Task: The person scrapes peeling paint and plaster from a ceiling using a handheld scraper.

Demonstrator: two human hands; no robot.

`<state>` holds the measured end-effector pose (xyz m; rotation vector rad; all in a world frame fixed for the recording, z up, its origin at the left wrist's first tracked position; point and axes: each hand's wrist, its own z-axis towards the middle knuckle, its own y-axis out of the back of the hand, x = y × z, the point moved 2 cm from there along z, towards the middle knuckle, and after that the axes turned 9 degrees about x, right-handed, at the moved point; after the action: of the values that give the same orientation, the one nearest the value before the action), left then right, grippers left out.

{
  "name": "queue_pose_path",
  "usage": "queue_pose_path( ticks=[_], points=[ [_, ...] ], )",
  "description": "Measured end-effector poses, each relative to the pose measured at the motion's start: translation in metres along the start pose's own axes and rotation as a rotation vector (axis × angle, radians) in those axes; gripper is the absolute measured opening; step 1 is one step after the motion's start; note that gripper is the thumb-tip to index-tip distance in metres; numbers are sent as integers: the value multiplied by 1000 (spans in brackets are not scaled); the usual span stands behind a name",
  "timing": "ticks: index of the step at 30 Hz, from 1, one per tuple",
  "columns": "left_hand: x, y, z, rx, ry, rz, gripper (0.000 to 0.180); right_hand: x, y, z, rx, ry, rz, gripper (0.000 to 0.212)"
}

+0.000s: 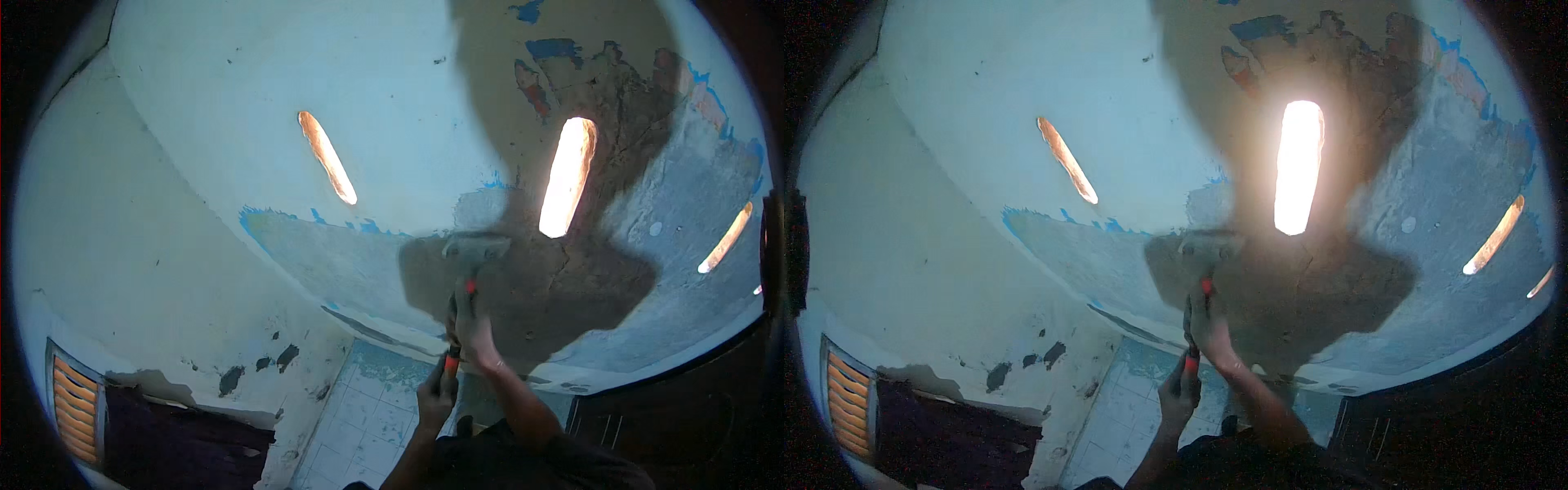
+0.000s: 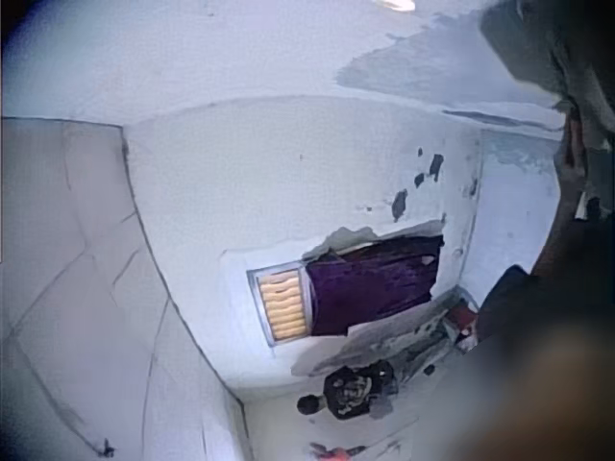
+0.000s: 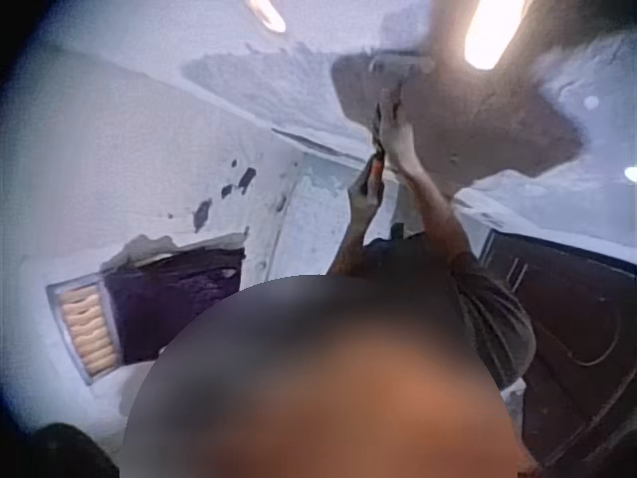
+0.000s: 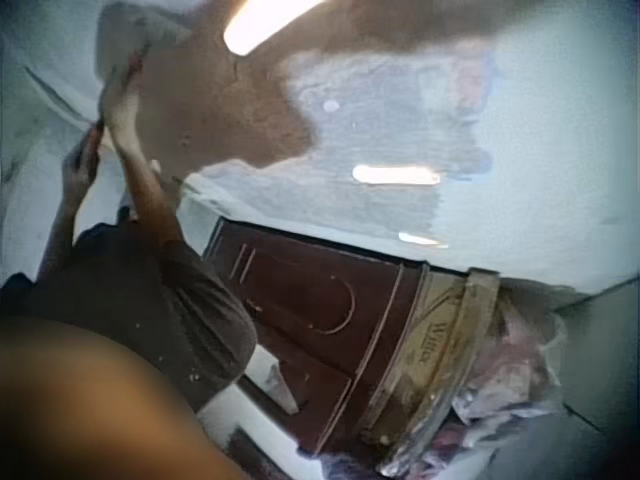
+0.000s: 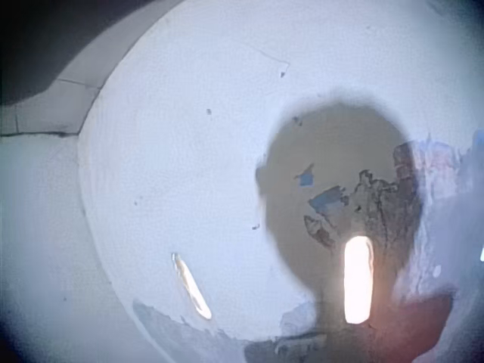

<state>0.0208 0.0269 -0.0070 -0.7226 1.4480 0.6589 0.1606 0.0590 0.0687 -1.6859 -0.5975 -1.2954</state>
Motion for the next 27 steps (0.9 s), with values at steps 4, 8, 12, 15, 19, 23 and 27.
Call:
queue_pose_path(
  ticks=[4,8,12,15,19,23,27],
  points=[
    [63,14,-10,-3,69,-34,48,-75,13,17,57,23,30,33],
    [56,39,27,-72,16,40,41,-57,-10,39,192,87,124,31],
    [41,59,54,-111,-144,182,37,-30,-26,47,215,53,142,30],
    [52,59,45,-85,-146,165,39,-52,-19,46,238,55,169,30],
    [72,54,45,-61,28,-77,43,-56,-24,55,216,33,31,32],
    [67,51,46,-65,72,-90,45,-63,-26,59,184,51,30,30],
    [76,57,36,-93,62,-112,46,-86,-25,57,202,-13,81,28]
  ],
)
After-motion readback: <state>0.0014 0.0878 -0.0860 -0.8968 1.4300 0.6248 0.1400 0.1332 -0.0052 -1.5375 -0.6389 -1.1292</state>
